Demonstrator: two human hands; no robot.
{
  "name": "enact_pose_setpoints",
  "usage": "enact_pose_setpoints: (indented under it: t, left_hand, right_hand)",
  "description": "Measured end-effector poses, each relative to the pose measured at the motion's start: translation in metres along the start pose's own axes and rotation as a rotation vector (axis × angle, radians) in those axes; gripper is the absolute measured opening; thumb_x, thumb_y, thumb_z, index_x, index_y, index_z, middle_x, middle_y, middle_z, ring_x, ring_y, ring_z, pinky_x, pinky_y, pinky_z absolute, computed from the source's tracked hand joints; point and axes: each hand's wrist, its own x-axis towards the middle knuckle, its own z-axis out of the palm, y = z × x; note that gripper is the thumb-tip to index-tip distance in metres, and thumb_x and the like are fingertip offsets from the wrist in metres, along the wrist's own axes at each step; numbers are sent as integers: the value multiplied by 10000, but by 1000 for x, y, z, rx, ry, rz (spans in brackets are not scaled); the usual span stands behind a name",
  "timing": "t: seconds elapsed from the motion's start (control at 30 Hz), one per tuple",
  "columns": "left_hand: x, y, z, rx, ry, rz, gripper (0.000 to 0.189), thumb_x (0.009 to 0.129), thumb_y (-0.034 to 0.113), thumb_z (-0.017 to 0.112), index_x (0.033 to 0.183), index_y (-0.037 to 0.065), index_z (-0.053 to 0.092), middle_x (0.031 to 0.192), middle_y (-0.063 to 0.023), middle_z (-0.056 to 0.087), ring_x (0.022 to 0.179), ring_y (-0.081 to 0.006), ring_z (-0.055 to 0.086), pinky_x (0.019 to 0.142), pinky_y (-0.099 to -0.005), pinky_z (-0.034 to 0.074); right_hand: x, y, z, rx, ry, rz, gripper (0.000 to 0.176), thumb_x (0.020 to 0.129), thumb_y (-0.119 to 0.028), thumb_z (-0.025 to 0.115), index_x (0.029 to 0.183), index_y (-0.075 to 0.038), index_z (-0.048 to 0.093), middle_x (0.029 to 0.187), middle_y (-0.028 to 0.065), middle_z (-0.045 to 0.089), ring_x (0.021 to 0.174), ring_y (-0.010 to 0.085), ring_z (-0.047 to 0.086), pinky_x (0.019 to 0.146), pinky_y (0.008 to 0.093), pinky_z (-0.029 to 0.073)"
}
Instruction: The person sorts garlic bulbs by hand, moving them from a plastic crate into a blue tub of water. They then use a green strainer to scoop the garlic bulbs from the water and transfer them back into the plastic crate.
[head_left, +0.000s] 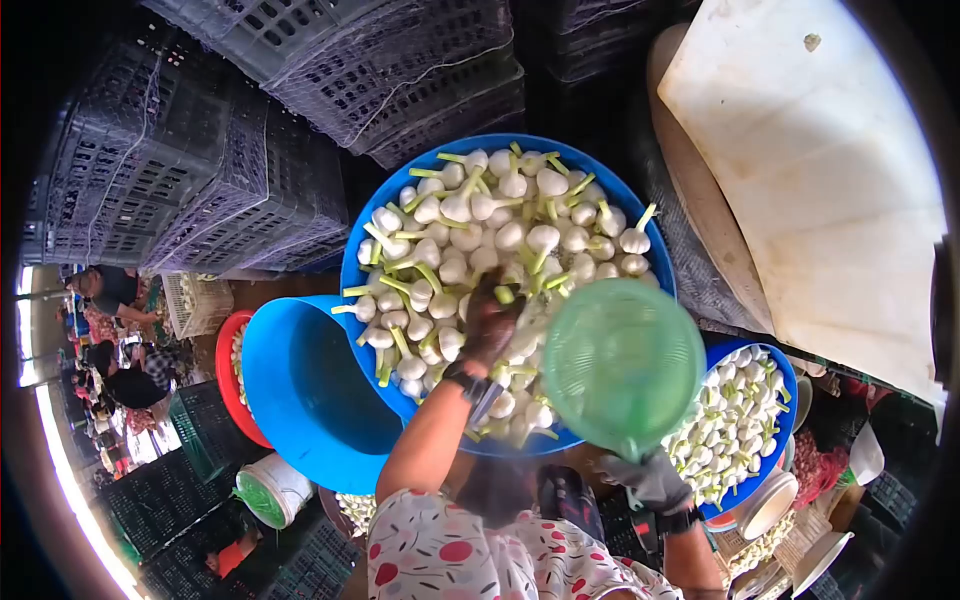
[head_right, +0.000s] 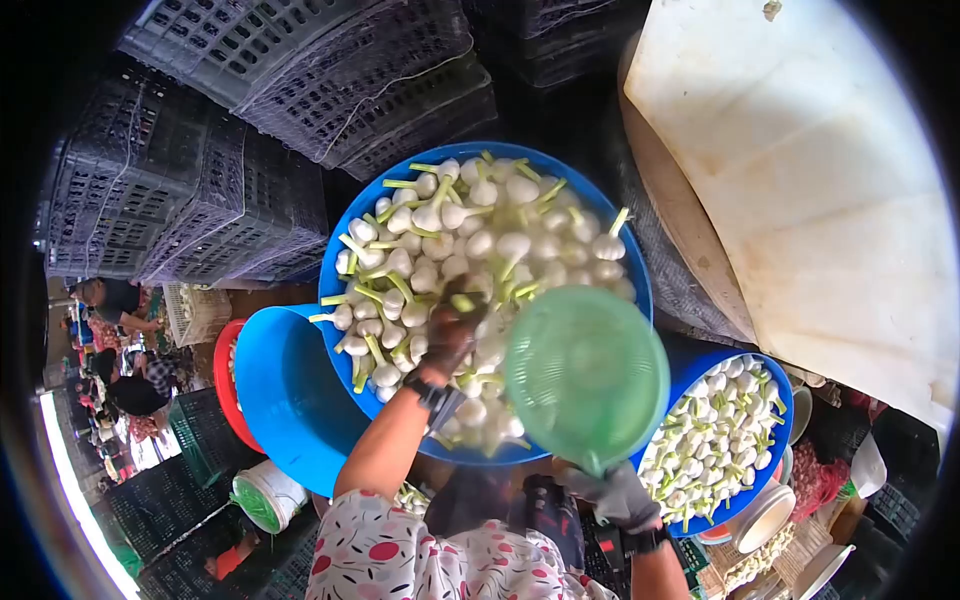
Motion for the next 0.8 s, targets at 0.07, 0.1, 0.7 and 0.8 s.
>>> enact_pose_setpoints:
  t: [0.07, 0.1, 0.7, 0.8]
  left_hand:
    - [-14, 3, -32, -531, 103, -143, 216, 781, 15, 651, 995, -14, 659, 1146, -97, 597, 990, -193, 587, 843, -331, 480]
    - [-18, 23, -53, -706, 160, -161, 201, 799, -33, 632, 998, -14, 656, 1110, -82, 617, 968, -160, 591, 831, -293, 489]
    - [15, -39, -98, 864, 115, -296, 598, 716, 238, 572, 1301, 225, 450, 1071, -184, 490, 948, -409, 557, 758, -523, 481]
    - [16, -47, -98, 803, 111, -266, 588, 709, 221, 578, 1287, 213, 466, 1086, -190, 492, 959, -406, 556, 775, -515, 483]
  right_hand:
    - [28, 11, -1, -326, -168, -17, 228, 794, -217, 646, 863, 0, 656, 736, 139, 652, 643, 225, 610, 598, 332, 471]
    - [42, 9, -2, -620, -240, 7, 265, 794, -255, 655, 884, -6, 655, 752, 176, 650, 659, 264, 614, 622, 365, 474]
    - [332, -124, 110, -1553, -42, -447, 474, 846, -224, 493, 1283, -54, 425, 1173, 224, 567, 1091, 352, 553, 935, 465, 417]
    - [395, -80, 99, -1515, -33, -429, 236, 768, -172, 546, 968, -75, 626, 975, 172, 649, 907, 329, 638, 804, 442, 498]
